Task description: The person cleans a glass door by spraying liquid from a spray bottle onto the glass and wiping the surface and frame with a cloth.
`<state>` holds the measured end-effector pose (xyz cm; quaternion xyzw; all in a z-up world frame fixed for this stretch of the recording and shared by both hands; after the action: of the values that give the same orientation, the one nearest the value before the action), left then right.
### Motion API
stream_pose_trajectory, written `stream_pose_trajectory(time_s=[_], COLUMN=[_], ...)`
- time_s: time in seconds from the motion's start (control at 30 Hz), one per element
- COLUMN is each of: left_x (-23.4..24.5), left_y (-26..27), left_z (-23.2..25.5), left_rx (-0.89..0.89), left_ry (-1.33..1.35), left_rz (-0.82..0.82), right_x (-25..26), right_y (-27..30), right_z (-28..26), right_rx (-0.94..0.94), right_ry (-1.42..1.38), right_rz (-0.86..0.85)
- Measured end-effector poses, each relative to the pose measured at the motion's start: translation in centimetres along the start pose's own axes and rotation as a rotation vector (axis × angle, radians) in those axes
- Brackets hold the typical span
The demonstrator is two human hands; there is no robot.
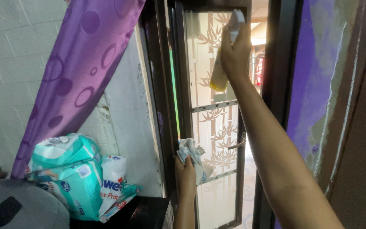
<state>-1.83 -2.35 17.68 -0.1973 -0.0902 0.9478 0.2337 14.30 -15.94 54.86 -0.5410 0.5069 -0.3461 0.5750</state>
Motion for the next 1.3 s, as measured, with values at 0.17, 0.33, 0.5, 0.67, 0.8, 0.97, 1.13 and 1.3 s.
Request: stream_pose_trajectory(time_s=[0.17, 0.33, 0.5, 0.67, 0.8, 0.97, 1.13, 1.3], left_x=[0.0, 0.3, 0.2, 0.5, 0.6, 0.9, 0.4, 0.0], left_y=[0.0, 0.1, 0.2, -0.2, -0.7, -0.9, -0.5, -0.7], left_z=[0.2, 0.6, 0.7, 0.4, 0.5, 0.8, 1.5, 1.0], left_rx=[-0.007, 0.038, 0.033, 0.018, -0.034, -0.029, 0.014, 0.004], left_ry=[-0.005, -0.113, 0.013, -0.012, 0.046, 0.023, 0.025, 0.000], left_rz=[-0.011, -0.002, -0.022, 0.010, 0.003, 0.036, 0.001, -0.019], right_x=[-0.1, -1.8, -4.2, -6.7, -7.3, -5.4, -2.0, 1.3], right_y=[0.4, 0.8, 0.5, 0.6, -0.1, -0.4, -1.0, -2.6], right_z=[0.1, -1.0, -2.0, -3.4, -2.9, -1.2, 2.0, 3.8], right_rx=[-0.016, 0.010, -0.027, 0.010, 0.016, 0.022, -0.104, -0.105], right_ry=[0.034, -0.018, -0.118, -0.119, -0.066, -0.117, -0.049, -0.008], right_rz=[-0.007, -0.061, -0.090, -0.170, -0.138, -0.047, -0.040, 0.061])
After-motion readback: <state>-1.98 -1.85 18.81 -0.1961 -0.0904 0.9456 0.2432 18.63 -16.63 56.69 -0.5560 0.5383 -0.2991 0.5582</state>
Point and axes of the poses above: each hand's wrist, its own y-axis away from the middle knuckle, its own x-axis out of the back of the hand, z = x × y, the point moved 6 cm from there along -y, towards the middle knuckle, and after that the axes turned 1 degree about -z, right-handed, at the moved point
